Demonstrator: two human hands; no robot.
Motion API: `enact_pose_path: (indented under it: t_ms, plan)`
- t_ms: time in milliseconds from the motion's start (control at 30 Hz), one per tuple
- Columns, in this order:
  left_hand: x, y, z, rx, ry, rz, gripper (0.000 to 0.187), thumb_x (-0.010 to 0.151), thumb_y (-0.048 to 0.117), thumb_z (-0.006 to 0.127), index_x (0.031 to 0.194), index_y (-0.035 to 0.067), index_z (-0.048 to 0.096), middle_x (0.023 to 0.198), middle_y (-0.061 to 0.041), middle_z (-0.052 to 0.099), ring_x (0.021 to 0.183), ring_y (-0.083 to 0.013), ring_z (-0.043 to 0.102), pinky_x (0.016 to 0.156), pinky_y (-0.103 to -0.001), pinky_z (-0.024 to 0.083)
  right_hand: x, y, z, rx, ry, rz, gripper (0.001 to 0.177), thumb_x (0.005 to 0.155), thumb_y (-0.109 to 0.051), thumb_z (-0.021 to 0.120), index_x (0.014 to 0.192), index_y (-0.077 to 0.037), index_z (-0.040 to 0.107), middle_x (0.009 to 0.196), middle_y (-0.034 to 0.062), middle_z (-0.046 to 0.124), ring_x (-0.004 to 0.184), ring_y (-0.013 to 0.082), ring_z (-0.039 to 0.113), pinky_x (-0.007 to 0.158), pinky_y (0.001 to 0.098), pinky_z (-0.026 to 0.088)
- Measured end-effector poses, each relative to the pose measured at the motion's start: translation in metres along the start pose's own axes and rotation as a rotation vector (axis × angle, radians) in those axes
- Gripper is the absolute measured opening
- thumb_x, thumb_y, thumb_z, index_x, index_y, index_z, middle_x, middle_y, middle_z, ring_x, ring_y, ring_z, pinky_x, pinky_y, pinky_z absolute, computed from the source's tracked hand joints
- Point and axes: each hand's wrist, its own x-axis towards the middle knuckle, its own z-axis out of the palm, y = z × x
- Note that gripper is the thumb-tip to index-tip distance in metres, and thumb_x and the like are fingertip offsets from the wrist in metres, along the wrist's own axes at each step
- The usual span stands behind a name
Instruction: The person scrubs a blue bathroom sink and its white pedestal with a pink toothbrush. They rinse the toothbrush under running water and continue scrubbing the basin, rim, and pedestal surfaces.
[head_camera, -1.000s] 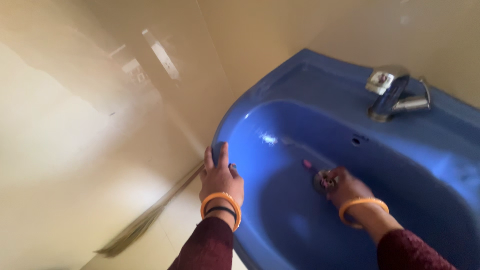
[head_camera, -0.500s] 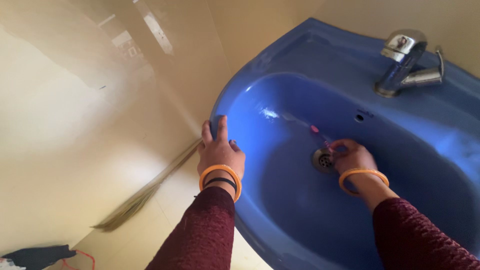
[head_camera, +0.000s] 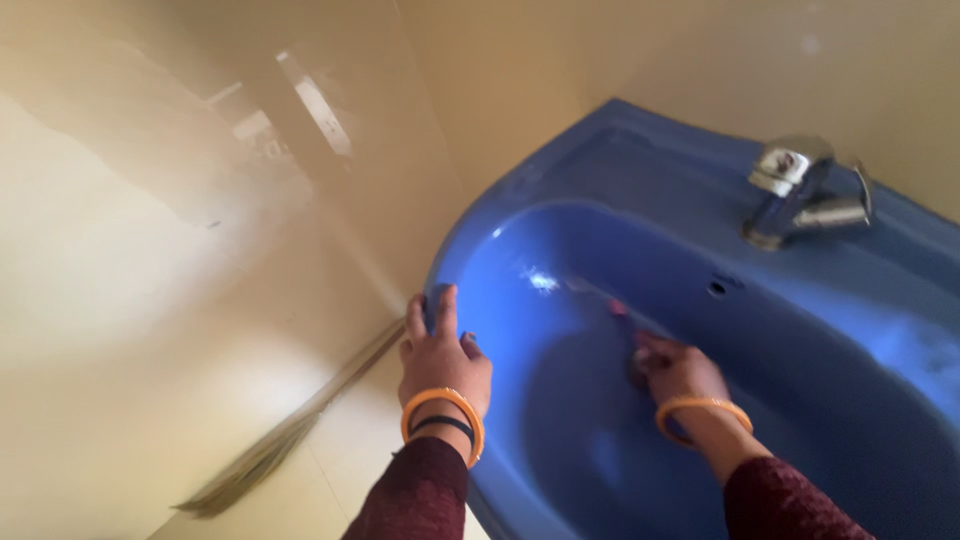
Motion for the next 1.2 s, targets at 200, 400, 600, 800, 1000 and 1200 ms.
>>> enact_pose_path:
  t_ms: [200,400,600,800,1000,1200]
  plan:
    - [-0.001,0.002,-0.004,0.022,-0.025,0.003,0.065,0.096,0.024,0.053,0.155,0.038,0.028,0.166,0.001,0.018,0.134,-0.0266,0.047,0.098,-0.041,0.056,-0.042,-0.031,0.025,-0.193,-0.417,-0.059,0.037,0.097,-0.014,0.064,0.129,-0.031,0.071,0.12,-0.0091,0.076,0.095,0.0098,0.071,0.084,0.0292,0.057]
    - [-0.001,0.003,-0.007,0.026,-0.06,-0.009,0.066,0.095,0.022,0.053,0.154,0.037,0.026,0.165,0.002,0.015,0.135,-0.0256,0.046,0.096,-0.041,0.058,-0.017,-0.021,0.02,-0.194,-0.131,-0.121,0.041,0.091,-0.006,0.06,0.122,-0.025,0.078,0.122,-0.0031,0.077,0.098,0.0094,0.069,0.089,0.0278,0.054]
    - [0.0,0.002,-0.007,0.012,-0.04,0.004,0.067,0.094,0.022,0.055,0.154,0.036,0.028,0.165,0.0,0.018,0.133,-0.0272,0.048,0.096,-0.041,0.058,-0.01,-0.02,-0.019,0.0,0.241,0.142,0.027,0.099,-0.02,0.068,0.122,-0.025,0.08,0.116,0.0047,0.078,0.094,0.0178,0.071,0.089,0.0351,0.057]
    - [-0.004,0.008,-0.012,0.035,-0.053,0.027,0.071,0.092,0.02,0.058,0.155,0.03,0.025,0.165,-0.005,0.015,0.131,-0.0308,0.048,0.088,-0.042,0.061,-0.018,-0.031,0.0,-0.344,0.108,-0.057,0.033,0.098,-0.024,0.066,0.128,-0.035,0.076,0.109,0.0048,0.08,0.089,0.0192,0.075,0.083,0.0339,0.058]
    - [-0.004,0.009,-0.016,0.065,-0.12,0.012,0.07,0.095,0.022,0.056,0.155,0.03,0.019,0.164,-0.006,0.01,0.135,-0.0316,0.043,0.088,-0.041,0.061,-0.023,-0.036,-0.047,-0.653,0.159,0.007,0.042,0.094,-0.032,0.07,0.134,-0.041,0.07,0.109,0.0072,0.082,0.099,0.024,0.077,0.092,0.0384,0.058]
    - [0.0,0.003,-0.007,0.014,-0.052,0.022,0.07,0.091,0.019,0.059,0.152,0.032,0.026,0.163,-0.003,0.015,0.138,-0.0287,0.041,0.096,-0.041,0.057,-0.032,-0.053,-0.03,-0.717,0.317,-0.05,0.05,0.088,-0.029,0.072,0.135,-0.047,0.067,0.119,0.0101,0.076,0.11,0.0335,0.072,0.099,0.0414,0.056]
